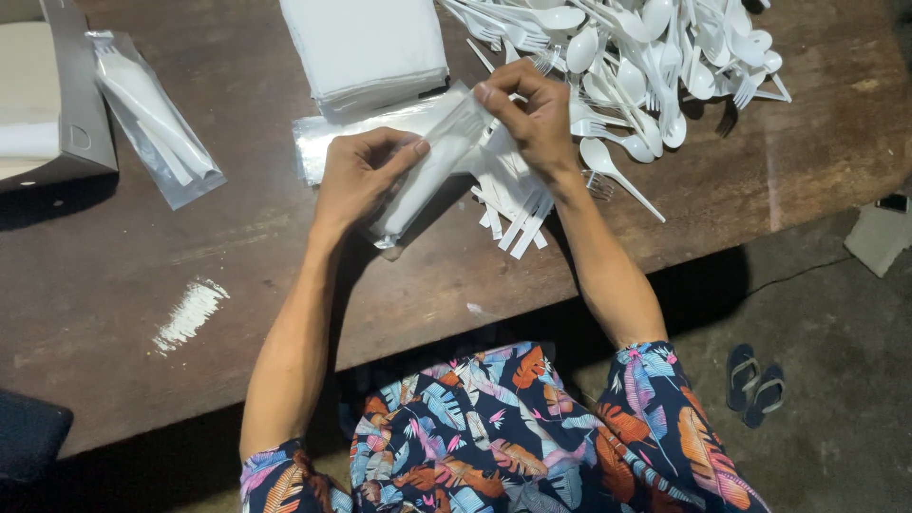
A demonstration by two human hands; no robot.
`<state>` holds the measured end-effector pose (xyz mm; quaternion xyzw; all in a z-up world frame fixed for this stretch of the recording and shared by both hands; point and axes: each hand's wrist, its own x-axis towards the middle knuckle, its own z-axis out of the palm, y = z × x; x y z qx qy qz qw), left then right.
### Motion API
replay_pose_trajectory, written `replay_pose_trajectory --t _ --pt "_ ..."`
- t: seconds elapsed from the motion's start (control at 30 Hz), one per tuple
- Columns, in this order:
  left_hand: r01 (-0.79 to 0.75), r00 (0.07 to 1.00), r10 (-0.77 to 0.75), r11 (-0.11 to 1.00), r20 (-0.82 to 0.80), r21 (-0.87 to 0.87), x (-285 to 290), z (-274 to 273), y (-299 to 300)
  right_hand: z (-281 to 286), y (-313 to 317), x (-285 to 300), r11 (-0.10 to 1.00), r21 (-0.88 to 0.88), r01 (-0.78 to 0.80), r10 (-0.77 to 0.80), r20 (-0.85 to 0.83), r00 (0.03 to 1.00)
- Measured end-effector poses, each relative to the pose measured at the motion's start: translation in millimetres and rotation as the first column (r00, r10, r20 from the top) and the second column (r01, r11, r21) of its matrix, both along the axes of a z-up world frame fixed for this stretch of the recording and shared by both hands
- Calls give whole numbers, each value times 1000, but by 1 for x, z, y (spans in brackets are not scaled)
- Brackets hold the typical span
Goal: Wrapping plastic forks and spoons in napkins and inserting them into small plastic bags.
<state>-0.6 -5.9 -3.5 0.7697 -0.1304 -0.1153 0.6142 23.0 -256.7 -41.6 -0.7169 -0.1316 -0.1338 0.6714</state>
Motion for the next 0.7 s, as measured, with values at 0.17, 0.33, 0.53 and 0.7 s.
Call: replay_pose_trajectory --t 0.17,0.33,0.53,0.7 --pt "-11 1000 11 1000 22 -6 2 -7 1 9 9 -5 991 -61 -121 111 -149 983" --pt "-6 999 6 1000 39 15 2 -9 1 13 9 -9 979 -127 -161 142 -148 979" --pt "-15 1000 15 1000 -1 -28 0 -11 -1 21 11 -12 938 -216 -271 273 -22 962" --pt "-43 992 28 992 -126 -122 -6 2 -3 3 3 -4 923 -328 -204 258 130 957"
